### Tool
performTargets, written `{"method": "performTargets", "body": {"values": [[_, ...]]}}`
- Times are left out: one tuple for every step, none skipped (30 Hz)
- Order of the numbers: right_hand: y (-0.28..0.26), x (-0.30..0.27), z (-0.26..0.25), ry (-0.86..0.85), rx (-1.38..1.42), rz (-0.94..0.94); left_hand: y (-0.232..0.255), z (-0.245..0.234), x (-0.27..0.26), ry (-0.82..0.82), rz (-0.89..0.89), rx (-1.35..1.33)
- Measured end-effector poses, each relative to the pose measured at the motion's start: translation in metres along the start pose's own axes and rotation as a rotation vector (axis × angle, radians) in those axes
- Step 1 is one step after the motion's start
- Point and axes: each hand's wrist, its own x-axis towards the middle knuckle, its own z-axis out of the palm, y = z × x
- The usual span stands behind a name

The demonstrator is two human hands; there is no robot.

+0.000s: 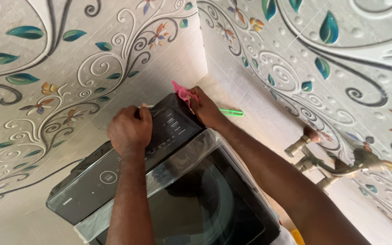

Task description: The person peels the protective plastic film from a washing machine and wipes down its top surfaces, control panel, and edges with a cloth.

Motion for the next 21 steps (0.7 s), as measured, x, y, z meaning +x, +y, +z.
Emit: {"method": "performTargets", "body": {"values": [[-0.003,-0.002,-0.006,-0.002,-0.005,-0.005,0.001,0.001,0.001,0.005,-0.002,-0.005],[-0.006,-0.005,-0.013,-0.094,0.059,0.257,0.002,0.000,0.000,-0.015,-0.007,0.011],[-0.008,-0.008,-0.020,-0.192,0.123,0.517,0.003,0.000,0.000,-0.035,-0.013,0.027],[-0.007,-0.011,-0.024,-0.190,0.122,0.516,0.003,-0.002,0.002,-0.033,-0.011,0.025],[-0.004,-0.013,-0.028,-0.248,0.082,0.534,0.005,-0.004,0.005,-0.076,0.045,0.054],[0.001,-0.017,-0.031,-0.299,0.046,0.559,0.007,-0.005,0.007,-0.126,0.109,0.082],[0.010,-0.019,-0.033,-0.290,0.049,0.563,0.012,-0.005,0.013,-0.132,0.117,0.080],[0.019,-0.023,-0.034,-0.302,-0.032,0.523,0.017,-0.003,0.018,-0.199,0.213,-0.008],[0.029,-0.028,-0.036,-0.315,-0.114,0.482,0.024,0.001,0.024,-0.266,0.308,-0.097],[0.039,-0.033,-0.037,-0.317,-0.112,0.489,0.033,0.005,0.029,-0.273,0.305,-0.096],[0.047,-0.038,-0.039,-0.342,-0.144,0.554,0.041,0.010,0.034,-0.360,0.300,-0.148],[0.054,-0.041,-0.041,-0.363,-0.177,0.617,0.049,0.012,0.038,-0.444,0.298,-0.200],[0.062,-0.044,-0.042,-0.361,-0.175,0.620,0.053,0.011,0.041,-0.447,0.300,-0.199],[0.068,-0.048,-0.041,-0.348,-0.180,0.642,0.054,0.008,0.042,-0.529,0.169,-0.254],[0.074,-0.052,-0.040,-0.334,-0.185,0.665,0.055,0.007,0.044,-0.610,0.036,-0.307],[0.079,-0.055,-0.037,-0.334,-0.179,0.672,0.057,0.006,0.043,-0.619,0.035,-0.304],[0.080,-0.057,-0.032,-0.279,-0.216,0.631,0.058,0.005,0.041,-0.578,0.063,-0.250],[0.080,-0.053,-0.030,-0.220,-0.256,0.581,0.058,0.005,0.043,-0.527,0.095,-0.199],[0.076,-0.045,-0.025,-0.217,-0.255,0.579,0.058,0.005,0.044,-0.525,0.098,-0.198],[0.071,-0.037,-0.019,-0.147,-0.193,0.412,0.058,0.006,0.042,-0.515,0.111,-0.212],[0.064,-0.027,-0.013,-0.079,-0.130,0.244,0.057,0.007,0.041,-0.505,0.124,-0.225]]}}
